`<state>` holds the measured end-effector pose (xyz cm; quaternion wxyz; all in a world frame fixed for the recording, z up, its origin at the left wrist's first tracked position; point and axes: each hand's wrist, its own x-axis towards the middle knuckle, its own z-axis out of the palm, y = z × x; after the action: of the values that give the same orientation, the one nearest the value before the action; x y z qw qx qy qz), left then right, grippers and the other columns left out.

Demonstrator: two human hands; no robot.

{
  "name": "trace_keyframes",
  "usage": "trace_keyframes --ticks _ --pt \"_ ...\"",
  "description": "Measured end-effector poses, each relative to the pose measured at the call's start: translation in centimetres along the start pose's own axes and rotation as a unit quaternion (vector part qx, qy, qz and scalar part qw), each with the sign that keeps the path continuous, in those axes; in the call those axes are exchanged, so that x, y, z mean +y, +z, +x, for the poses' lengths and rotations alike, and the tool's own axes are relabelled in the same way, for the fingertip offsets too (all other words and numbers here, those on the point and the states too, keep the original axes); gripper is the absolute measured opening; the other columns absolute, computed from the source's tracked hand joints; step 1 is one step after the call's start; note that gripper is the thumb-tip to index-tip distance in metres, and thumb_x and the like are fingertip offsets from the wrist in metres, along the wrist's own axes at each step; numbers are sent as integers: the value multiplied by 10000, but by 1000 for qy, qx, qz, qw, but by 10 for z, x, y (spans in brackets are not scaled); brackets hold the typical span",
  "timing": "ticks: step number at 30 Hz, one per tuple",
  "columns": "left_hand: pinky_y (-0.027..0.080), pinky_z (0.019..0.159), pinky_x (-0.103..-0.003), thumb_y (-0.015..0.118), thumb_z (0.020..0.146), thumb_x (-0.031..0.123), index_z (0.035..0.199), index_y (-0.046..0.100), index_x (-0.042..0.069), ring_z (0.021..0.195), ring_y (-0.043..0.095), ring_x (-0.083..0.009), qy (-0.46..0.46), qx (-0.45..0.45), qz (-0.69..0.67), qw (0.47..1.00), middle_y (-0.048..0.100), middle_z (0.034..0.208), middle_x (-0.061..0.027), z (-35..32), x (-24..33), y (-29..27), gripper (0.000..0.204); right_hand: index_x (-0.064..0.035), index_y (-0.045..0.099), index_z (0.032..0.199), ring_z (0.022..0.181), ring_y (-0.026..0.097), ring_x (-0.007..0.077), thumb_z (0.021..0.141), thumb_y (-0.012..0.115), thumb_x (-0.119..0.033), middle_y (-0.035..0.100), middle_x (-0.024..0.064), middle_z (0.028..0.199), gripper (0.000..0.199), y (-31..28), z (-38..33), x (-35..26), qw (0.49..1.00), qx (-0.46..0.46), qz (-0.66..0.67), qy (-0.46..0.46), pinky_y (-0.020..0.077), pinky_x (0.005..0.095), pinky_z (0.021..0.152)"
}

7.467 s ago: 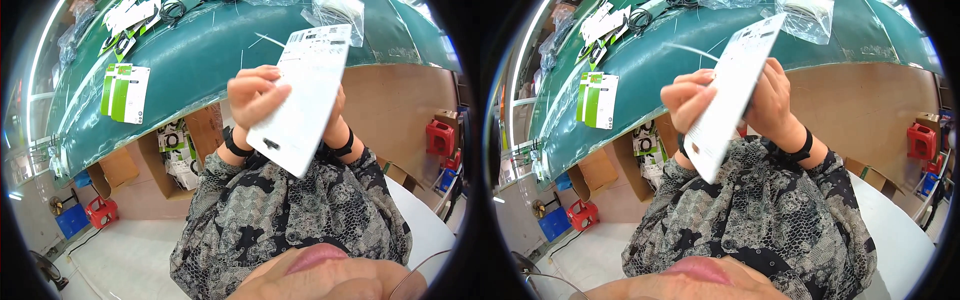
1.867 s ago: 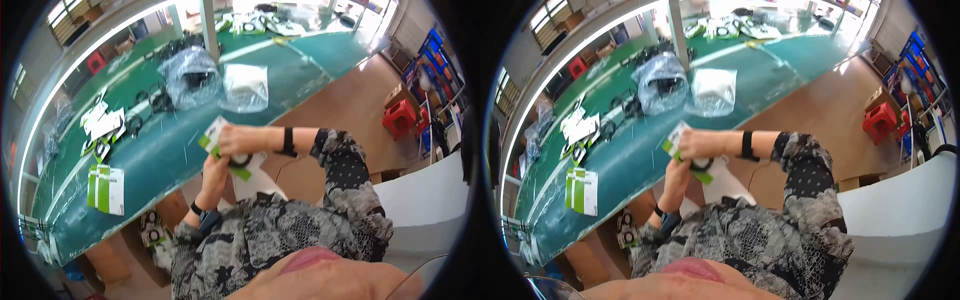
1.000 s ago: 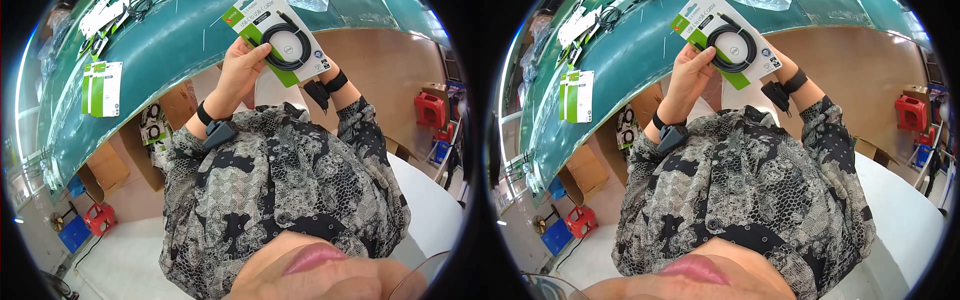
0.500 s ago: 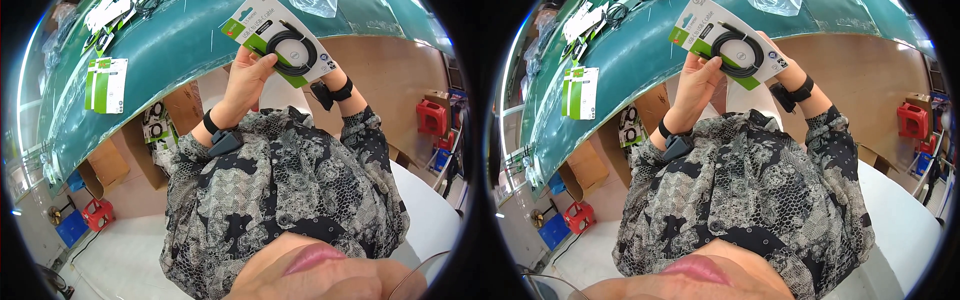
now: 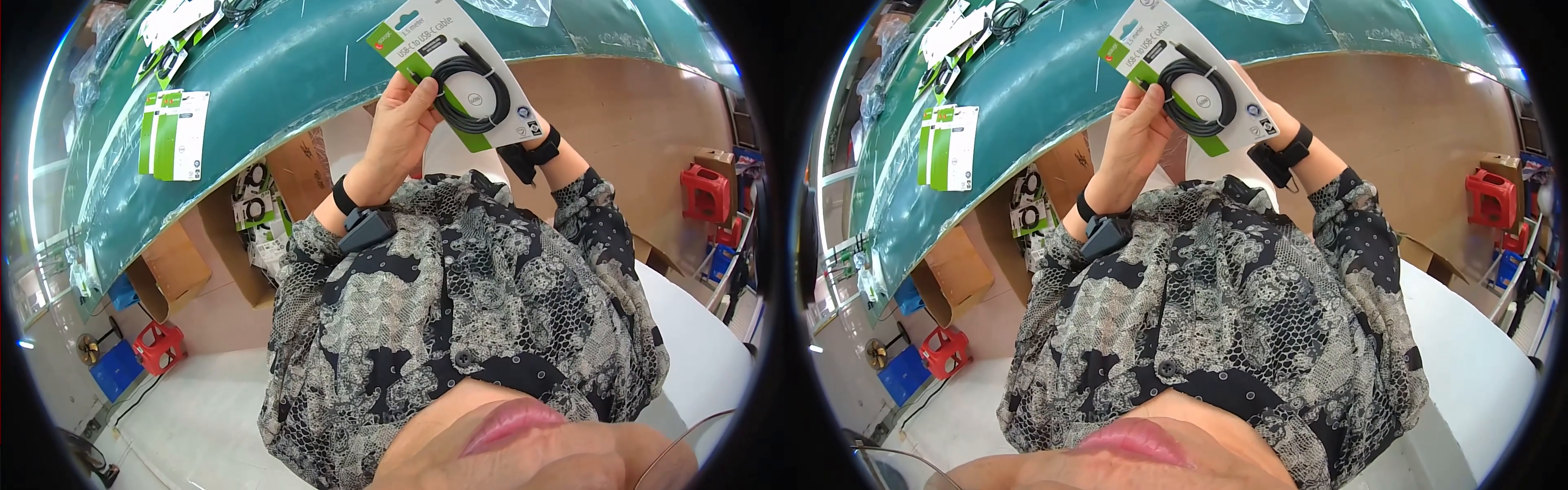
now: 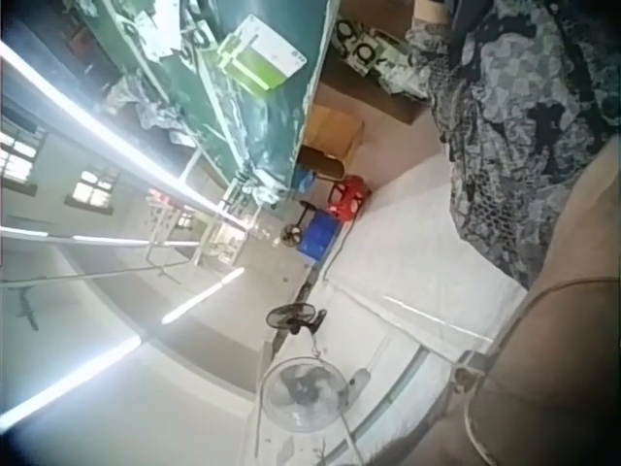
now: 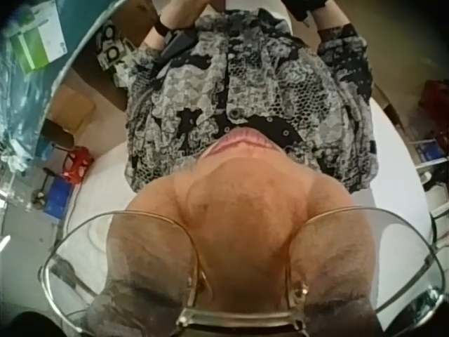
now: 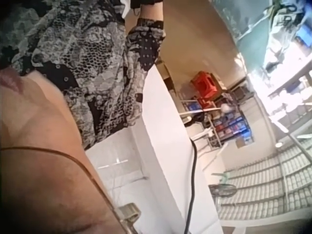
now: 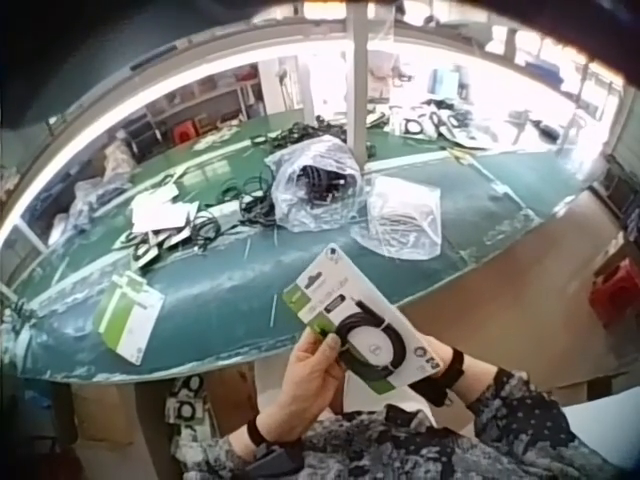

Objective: The person secures a cable to a cardboard backing by hand using plastic ties, turns the package over to pull the ties through, and places the finished item aside before repeating the process.

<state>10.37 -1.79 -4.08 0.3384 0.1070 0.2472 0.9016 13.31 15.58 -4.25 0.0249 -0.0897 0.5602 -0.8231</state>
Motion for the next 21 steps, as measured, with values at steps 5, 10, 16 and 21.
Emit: trace_keyframes --ticks 5,10,16,21 --pt "513 839 -333 532 909 46 1162 510 28 987 596 -171 86 55 85 991 597 1101 -70 30 26 -6 255 -21 513 1230 884 607 159 849 631 -156 583 125 1069 420 -52 28 12 850 24 -434 -298 515 259 760" --pt "509 766 -265 570 898 70 1120 536 10 913 599 -129 154 40 289 944 616 1040 -54 60 65 -7 233 -4 420 1296 912 536 111 878 592 -185 559 70 1048 487 -26 29 -50 920 140 -364 -45 446 276 847" --pt "492 731 -233 586 892 80 1130 526 4 917 577 -105 187 5 345 920 594 1075 -65 77 49 -7 257 3 437 1255 867 518 118 859 601 -164 553 54 1008 460 5 49 -29 957 155 -245 9 432 259 791" --pt "515 749 -256 564 905 89 1200 426 15 971 577 -150 213 66 244 944 544 1143 -96 71 21 -17 334 24 436 1236 903 523 113 859 589 -124 554 54 1020 433 6 56 -15 896 215 -384 -67 433 254 805"
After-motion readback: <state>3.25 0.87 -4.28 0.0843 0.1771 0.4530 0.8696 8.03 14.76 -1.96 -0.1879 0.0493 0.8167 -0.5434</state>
